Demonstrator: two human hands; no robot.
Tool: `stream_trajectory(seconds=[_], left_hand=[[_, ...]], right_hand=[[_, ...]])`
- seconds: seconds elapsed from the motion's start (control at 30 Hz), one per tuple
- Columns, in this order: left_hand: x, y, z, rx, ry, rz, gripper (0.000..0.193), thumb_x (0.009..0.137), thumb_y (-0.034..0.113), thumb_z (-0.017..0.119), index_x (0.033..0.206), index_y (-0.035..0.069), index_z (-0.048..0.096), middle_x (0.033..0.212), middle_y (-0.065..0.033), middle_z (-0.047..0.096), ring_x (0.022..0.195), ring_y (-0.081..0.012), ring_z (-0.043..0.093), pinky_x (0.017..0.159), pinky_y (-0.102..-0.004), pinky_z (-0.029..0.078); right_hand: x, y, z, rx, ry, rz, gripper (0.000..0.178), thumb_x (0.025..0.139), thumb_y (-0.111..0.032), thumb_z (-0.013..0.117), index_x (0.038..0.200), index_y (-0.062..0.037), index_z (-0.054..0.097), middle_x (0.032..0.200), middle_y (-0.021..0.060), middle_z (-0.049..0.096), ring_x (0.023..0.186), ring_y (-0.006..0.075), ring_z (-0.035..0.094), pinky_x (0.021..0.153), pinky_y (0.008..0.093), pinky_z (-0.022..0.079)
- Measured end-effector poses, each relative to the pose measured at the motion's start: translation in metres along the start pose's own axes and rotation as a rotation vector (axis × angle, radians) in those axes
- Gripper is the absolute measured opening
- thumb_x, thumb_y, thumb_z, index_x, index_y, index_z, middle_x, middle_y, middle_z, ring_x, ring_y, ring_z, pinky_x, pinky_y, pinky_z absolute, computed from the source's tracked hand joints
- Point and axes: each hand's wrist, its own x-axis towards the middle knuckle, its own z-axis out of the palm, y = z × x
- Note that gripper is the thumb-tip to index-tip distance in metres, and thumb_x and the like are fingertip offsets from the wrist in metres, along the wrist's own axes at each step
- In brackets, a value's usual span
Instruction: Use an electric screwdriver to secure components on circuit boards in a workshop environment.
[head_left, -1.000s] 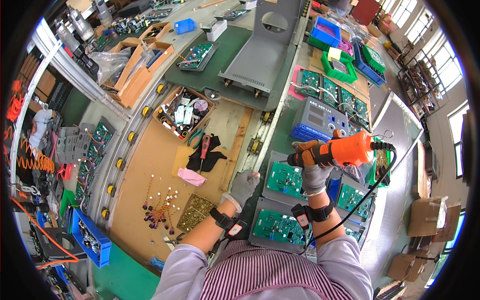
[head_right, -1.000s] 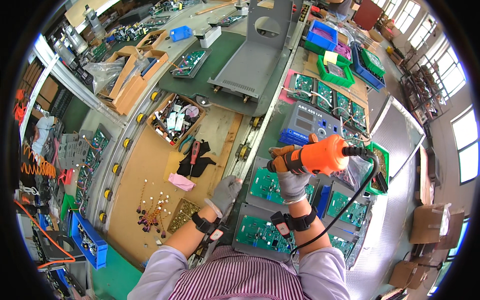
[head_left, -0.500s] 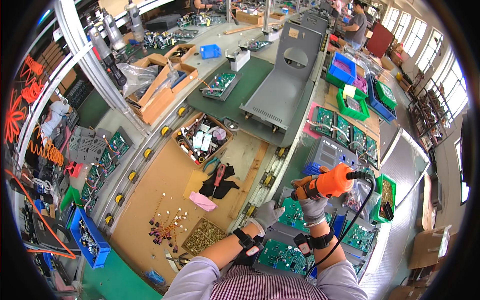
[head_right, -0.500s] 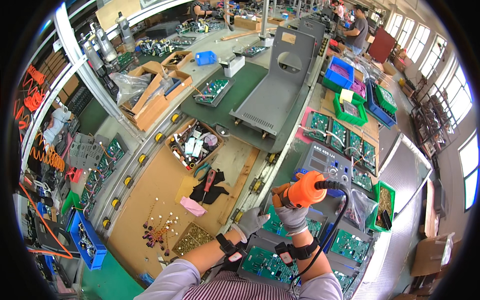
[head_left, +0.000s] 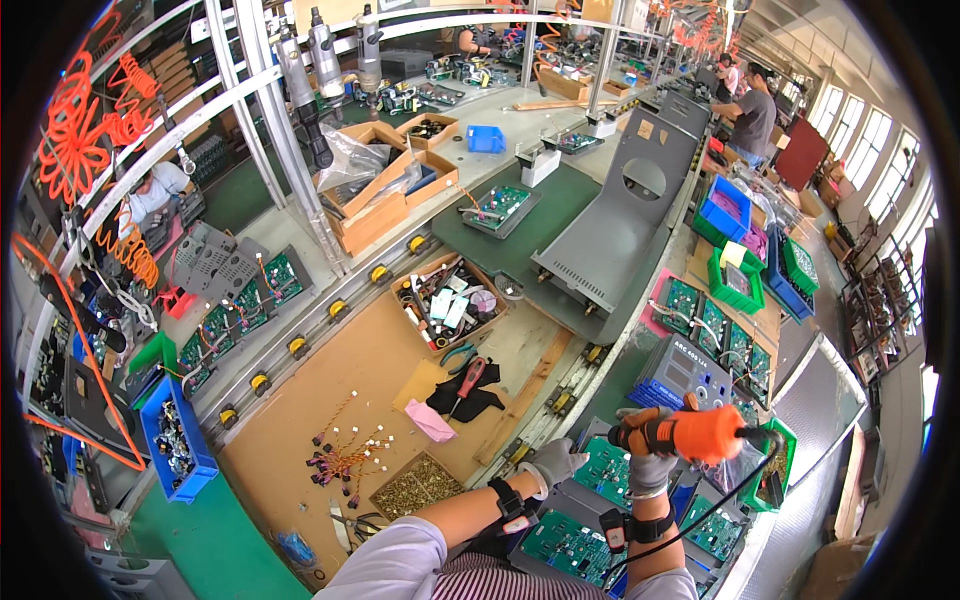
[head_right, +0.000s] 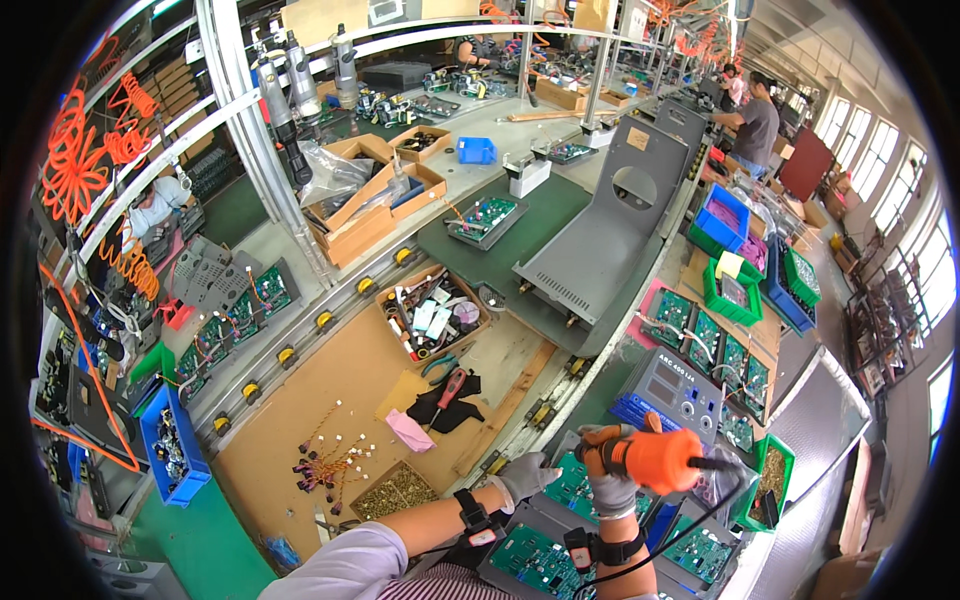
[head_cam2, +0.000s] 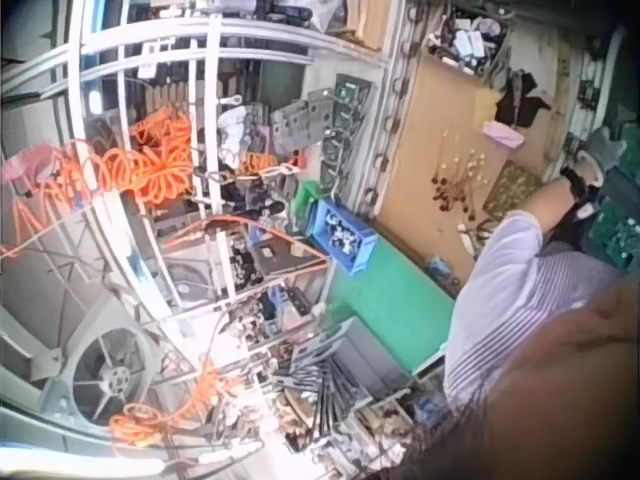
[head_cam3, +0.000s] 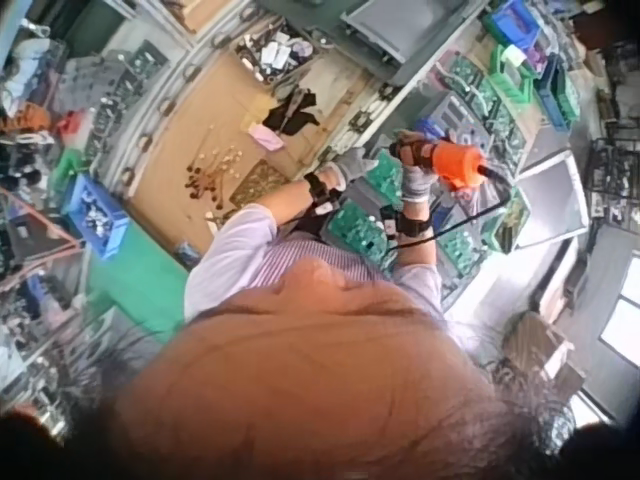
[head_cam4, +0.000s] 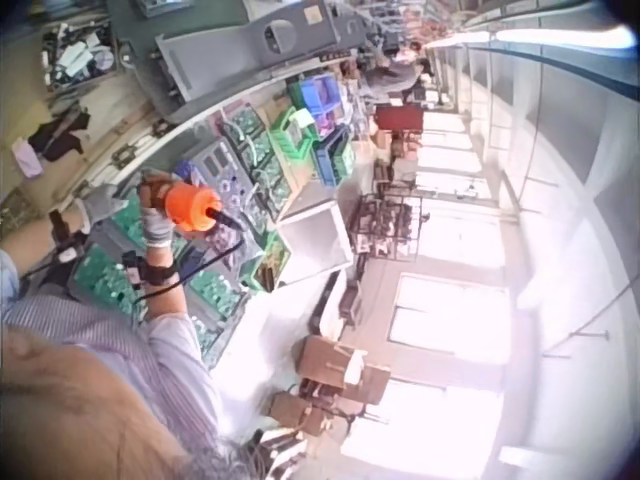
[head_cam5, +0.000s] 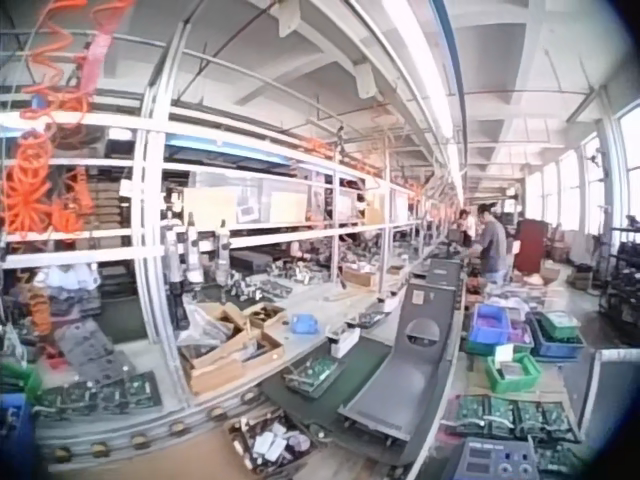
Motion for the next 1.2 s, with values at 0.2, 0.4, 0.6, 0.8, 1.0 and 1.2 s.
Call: stream_trajectory(seconds=[0.2, 0.4, 0.6, 0.8, 1.0, 1.2], left_hand=[[0.005, -0.004, -0.032, -0.173, -0.037, 0.038, 0.050, 0.080, 0.048, 0.049, 0.065, 0.001, 0.054, 0.047, -0.0064, 0.045, 0.041, -0.0177, 0.043, 0.044, -0.0330, 0.037], [0.139, -0.015, -0.055, 0.113, 0.137, -0.017, 0.046, 0.082, 0.039, 0.041, 0.074, -0.001, 0.060, 0.072, -0.0224, 0.059, 0.076, -0.0388, 0.057, 0.064, -0.0439, 0.045], [0.273, -0.036, -0.045, 0.180, 0.315, -0.113, 0.057, 0.081, 0.051, 0.040, 0.077, -0.003, 0.059, 0.058, -0.0185, 0.056, 0.049, -0.0300, 0.056, 0.048, -0.0397, 0.043], [0.275, 0.011, -0.035, 0.336, 0.359, -0.142, 0.048, 0.083, 0.038, 0.042, 0.083, -0.007, 0.059, 0.080, -0.0276, 0.057, 0.078, -0.0386, 0.056, 0.066, -0.0439, 0.045], [0.334, 0.061, -0.039, 0.477, 0.297, -0.051, 0.039, 0.085, 0.032, 0.043, 0.085, -0.004, 0.059, 0.091, -0.0239, 0.058, 0.088, -0.0377, 0.056, 0.071, -0.0450, 0.045], [0.372, 0.038, -0.049, 0.382, 0.361, 0.232, 0.025, 0.083, 0.024, 0.042, 0.075, 0.003, 0.052, 0.054, -0.0108, 0.052, 0.039, -0.0194, 0.049, 0.039, -0.0323, 0.041]], right_hand=[[-0.005, -0.070, -0.013, 0.254, -0.108, -0.040, 0.031, 0.078, -0.027, 0.061, 0.070, 0.0020, 0.053, 0.062, 0.0126, 0.055, 0.058, 0.0245, 0.055, 0.056, 0.0371, 0.046], [-0.053, -0.095, -0.064, 0.215, 0.201, -0.126, 0.047, 0.073, -0.032, 0.059, 0.106, -0.0022, 0.044, 0.073, 0.0077, 0.052, 0.059, 0.0181, 0.051, 0.057, 0.0342, 0.045], [-0.064, -0.121, -0.090, 0.059, 0.320, -0.091, 0.037, 0.074, -0.029, 0.057, 0.096, -0.0017, 0.046, 0.075, 0.0089, 0.052, 0.063, 0.0193, 0.049, 0.064, 0.0328, 0.042], [-0.074, -0.119, -0.118, -0.041, 0.465, -0.034, 0.029, 0.075, -0.026, 0.056, 0.088, -0.0013, 0.048, 0.076, 0.0099, 0.051, 0.066, 0.0202, 0.047, 0.071, 0.0317, 0.039], [-0.096, -0.125, -0.148, 0.122, 0.508, 0.172, 0.032, 0.075, -0.026, 0.060, 0.090, -0.0010, 0.048, 0.078, 0.0119, 0.052, 0.066, 0.0193, 0.047, 0.067, 0.0331, 0.039], [-0.113, -0.136, -0.167, -0.230, 0.525, 0.081, 0.033, 0.076, -0.029, 0.061, 0.093, -0.0032, 0.049, 0.074, 0.0090, 0.053, 0.065, 0.0185, 0.048, 0.061, 0.0307, 0.040]])
